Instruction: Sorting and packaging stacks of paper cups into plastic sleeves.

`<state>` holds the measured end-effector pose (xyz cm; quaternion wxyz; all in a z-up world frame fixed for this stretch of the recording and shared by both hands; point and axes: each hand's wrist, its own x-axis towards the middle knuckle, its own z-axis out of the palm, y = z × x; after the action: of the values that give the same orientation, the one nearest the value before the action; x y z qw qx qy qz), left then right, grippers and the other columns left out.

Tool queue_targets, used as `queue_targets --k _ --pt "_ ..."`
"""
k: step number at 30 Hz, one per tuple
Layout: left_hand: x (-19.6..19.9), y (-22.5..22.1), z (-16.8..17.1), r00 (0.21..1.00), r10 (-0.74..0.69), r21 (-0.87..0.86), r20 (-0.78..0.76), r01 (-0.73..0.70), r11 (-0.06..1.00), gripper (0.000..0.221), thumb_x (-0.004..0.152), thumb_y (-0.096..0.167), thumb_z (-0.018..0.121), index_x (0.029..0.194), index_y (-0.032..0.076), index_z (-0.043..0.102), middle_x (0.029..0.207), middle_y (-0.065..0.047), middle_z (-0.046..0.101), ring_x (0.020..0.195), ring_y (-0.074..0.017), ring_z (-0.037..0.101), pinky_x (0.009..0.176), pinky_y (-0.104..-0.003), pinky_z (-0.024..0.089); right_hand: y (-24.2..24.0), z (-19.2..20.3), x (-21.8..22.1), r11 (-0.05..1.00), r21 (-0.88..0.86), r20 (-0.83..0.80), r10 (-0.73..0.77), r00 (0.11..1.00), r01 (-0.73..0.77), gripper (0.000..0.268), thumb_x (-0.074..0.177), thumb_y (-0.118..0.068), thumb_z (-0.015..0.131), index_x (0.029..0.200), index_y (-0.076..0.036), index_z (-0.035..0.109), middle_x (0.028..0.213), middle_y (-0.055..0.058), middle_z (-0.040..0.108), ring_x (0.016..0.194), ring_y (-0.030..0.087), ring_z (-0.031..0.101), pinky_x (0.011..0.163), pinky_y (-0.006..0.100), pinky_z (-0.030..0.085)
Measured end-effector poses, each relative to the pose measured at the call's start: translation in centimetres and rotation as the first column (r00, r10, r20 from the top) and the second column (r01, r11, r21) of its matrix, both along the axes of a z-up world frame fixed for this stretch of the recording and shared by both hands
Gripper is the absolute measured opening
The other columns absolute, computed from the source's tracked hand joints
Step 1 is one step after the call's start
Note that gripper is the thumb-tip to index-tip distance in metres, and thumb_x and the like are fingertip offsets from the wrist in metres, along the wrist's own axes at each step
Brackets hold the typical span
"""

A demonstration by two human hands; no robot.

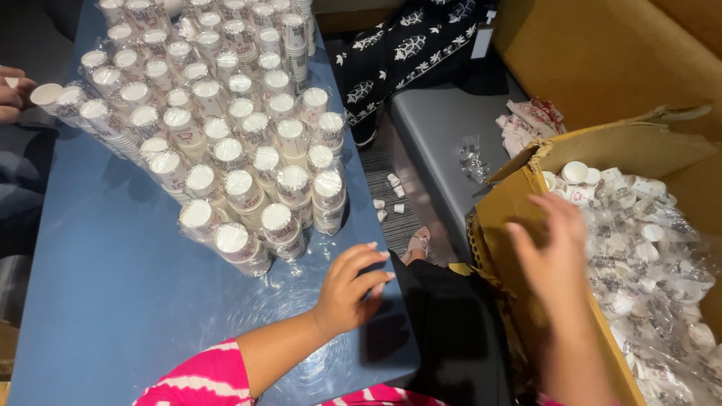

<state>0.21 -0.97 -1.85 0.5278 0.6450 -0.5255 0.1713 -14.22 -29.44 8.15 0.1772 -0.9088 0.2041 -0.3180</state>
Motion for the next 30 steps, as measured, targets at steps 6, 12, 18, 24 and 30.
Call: queue_targets --k 6,12,18,24,30 --pt "0.3 -0.1 -0.5 0.994 -0.109 0.025 0.024 0.108 0.994 0.034 0.074 -0.001 0.076 0.104 0.012 0.070 0.128 -0.007 0.064 0.125 -0.0369 0.062 0.101 -0.047 0.053 -13.6 -1.0 -11.9 0.957 -0.035 -0.598 -0.251 0.761 0.288 0.076 0.086 -0.046 0.076 0.148 -0.007 0.055 0.149 0.023 0.053 0.135 0.039 0.053 0.109 0.051 0.045" --pt "-1.7 -1.6 0.8 0.972 -0.219 0.072 0.091 0.213 0.975 0.034 0.072 0.001 0.075 0.105 0.011 0.071 0.128 -0.010 0.063 0.120 -0.0368 0.064 0.096 -0.048 0.054 -9.3 -8.9 -10.9 0.912 0.401 -0.531 0.158 0.833 0.082 0.082 0.080 -0.020 0.078 0.152 -0.009 0.039 0.146 0.017 0.055 0.134 0.026 0.054 0.111 0.037 0.041" --pt "-5.8 -5.9 2.2 0.901 -0.362 -0.058 0.241 0.386 0.921 0.038 0.076 0.005 0.076 0.114 0.010 0.071 0.133 -0.014 0.053 0.120 -0.0355 0.062 0.096 -0.047 0.056 -2.8 -4.3 -10.7 0.770 0.615 -0.200 0.359 0.912 -0.168 0.066 0.090 -0.006 0.058 0.154 -0.005 0.044 0.145 0.021 0.056 0.137 0.034 0.052 0.112 0.040 0.039" --pt "-7.9 -14.7 4.6 0.888 -0.442 -0.004 0.128 0.446 0.895 0.039 0.075 0.003 0.078 0.112 0.008 0.066 0.136 -0.017 0.055 0.120 -0.0399 0.062 0.099 -0.047 0.054 -1.3 -16.0 -12.4 0.962 -0.004 -0.718 0.189 0.670 -0.274 0.057 0.100 -0.005 0.054 0.153 0.010 0.036 0.135 0.030 0.051 0.128 0.043 0.049 0.110 0.048 0.040" --pt "-6.3 -29.2 -4.8 0.831 -0.465 0.376 -0.304 0.553 0.743 0.026 0.099 0.009 0.061 0.125 0.008 0.063 0.124 -0.016 0.064 0.117 -0.0371 0.063 0.102 -0.043 0.052 3.5 -11.2 -9.3 0.973 0.188 -0.490 0.209 0.846 -0.131 0.072 0.079 -0.014 0.069 0.143 0.006 0.044 0.137 0.033 0.052 0.132 0.048 0.046 0.106 0.052 0.038"
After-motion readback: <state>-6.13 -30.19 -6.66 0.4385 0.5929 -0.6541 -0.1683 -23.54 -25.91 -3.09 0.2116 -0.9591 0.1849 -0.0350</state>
